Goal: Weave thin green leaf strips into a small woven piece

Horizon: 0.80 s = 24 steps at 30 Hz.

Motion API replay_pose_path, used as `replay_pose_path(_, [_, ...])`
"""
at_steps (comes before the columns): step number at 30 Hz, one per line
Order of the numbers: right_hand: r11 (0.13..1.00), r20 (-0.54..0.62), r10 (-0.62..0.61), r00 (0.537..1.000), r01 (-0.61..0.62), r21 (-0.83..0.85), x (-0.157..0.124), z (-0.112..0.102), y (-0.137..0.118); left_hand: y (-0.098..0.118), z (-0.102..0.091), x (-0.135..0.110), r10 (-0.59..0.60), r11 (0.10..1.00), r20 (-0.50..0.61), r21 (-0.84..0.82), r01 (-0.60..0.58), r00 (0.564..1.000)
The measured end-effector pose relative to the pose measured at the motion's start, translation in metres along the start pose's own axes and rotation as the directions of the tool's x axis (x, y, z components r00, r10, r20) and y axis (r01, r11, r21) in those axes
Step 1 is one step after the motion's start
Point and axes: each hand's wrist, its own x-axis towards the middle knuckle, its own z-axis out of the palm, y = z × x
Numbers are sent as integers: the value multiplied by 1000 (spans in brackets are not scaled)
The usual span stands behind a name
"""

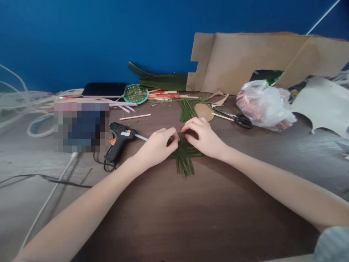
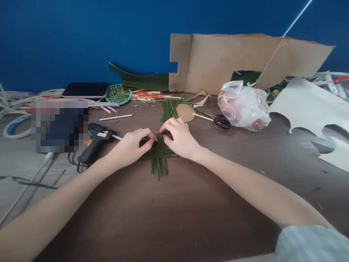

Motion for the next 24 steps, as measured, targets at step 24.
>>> replay_pose_path(24, [973, -31, -193, 981, 195, 126, -1, -3, -4, -5, -1, -1, 31, 999, -13, -32, -31, 999])
